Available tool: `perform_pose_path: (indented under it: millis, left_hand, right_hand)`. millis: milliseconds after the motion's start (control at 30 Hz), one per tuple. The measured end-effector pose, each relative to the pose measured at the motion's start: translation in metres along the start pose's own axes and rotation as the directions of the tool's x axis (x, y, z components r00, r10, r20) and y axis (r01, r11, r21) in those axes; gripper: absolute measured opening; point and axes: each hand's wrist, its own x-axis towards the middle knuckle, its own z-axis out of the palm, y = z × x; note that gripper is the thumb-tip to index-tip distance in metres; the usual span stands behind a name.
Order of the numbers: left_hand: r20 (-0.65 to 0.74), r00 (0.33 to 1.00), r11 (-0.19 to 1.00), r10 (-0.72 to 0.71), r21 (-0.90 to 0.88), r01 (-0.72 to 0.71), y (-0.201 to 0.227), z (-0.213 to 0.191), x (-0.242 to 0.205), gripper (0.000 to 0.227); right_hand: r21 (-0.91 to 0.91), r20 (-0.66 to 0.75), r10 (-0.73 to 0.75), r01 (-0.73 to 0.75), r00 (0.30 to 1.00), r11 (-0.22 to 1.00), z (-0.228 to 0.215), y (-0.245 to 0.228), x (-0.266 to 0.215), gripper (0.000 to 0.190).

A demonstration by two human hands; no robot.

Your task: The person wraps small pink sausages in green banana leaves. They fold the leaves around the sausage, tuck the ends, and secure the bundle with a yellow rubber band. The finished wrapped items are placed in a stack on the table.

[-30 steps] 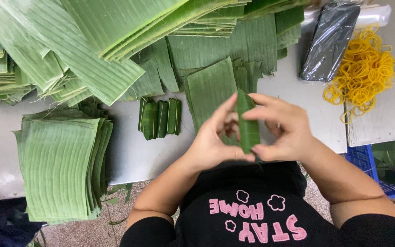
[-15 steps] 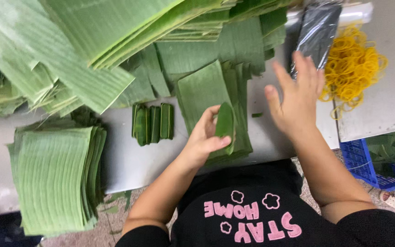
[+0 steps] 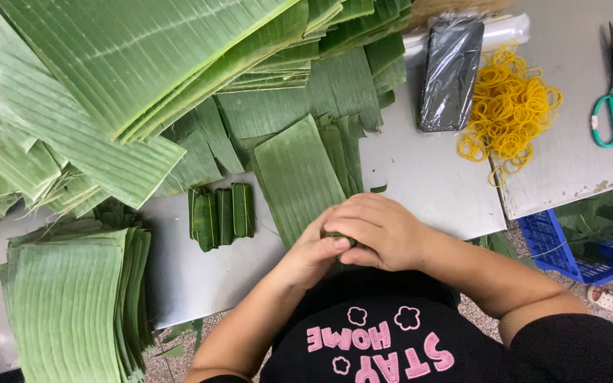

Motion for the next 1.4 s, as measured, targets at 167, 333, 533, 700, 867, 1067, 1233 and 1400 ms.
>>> perform_pose_path:
  millis: [167, 333, 533, 700, 867, 1067, 1233, 1400]
  left_hand:
    - [0.025, 0.999, 0.994, -0.020, -0.106, 0.023, -0.002, 0.003, -0.006, 0.089]
    - [0.085, 0.996, 0.999, 0.005, -0.036, -0.002, 0.001, -0.004, -0.002, 0.110]
    - [0.178, 0.980, 0.970, -0.093, -0.206, 0.130, -0.031, -0.028, -0.009, 0.093]
    - [0.031, 0.999, 1.000, -0.024, 0.014, 0.023, 0.002, -0.009, -0.003, 0.087]
    - [0.062, 0.977, 0.515, 0.203, 0.842, -0.161, 0.045, 0.022, -0.016, 0.105]
    - [0.462, 0.788, -0.477, 0.408, 0.843, -0.248, 0.041, 0.020, -0.019, 0.089]
    - [0.561, 0.690, -0.646, 0.458, 0.743, -0.175, 0.033, 0.016, -0.017, 0.074]
    - [0.561, 0.690, -0.530, 0.458, 0.795, -0.294, 0.037, 0.019, -0.015, 0.094]
  right_hand:
    - [0.070, -0.004, 0.038, -0.037, 0.999, 0.997, -0.001, -0.008, 0.008, 0.040]
    - [0.208, -0.018, 0.170, -0.162, 0.985, 0.965, -0.001, -0.014, 0.010, 0.020]
    - [-0.038, -0.094, 0.086, -0.090, 0.992, 0.995, -0.007, -0.017, 0.016, 0.020]
    - [0.149, 0.047, 0.085, -0.092, 0.995, 0.985, -0.018, -0.017, 0.015, 0.034]
    - [0.231, 0.137, 0.652, -0.664, 0.746, 0.711, -0.021, 0.011, -0.010, 0.037]
    - [0.853, 0.362, 0.615, -0.515, 0.701, 0.086, 0.003, 0.024, -0.023, 0.024]
    - [0.907, 0.378, 0.542, -0.418, 0.751, -0.053, -0.001, 0.023, -0.018, 0.018]
    - [0.845, 0.320, 0.576, -0.502, 0.752, 0.187, -0.008, 0.020, -0.014, 0.017]
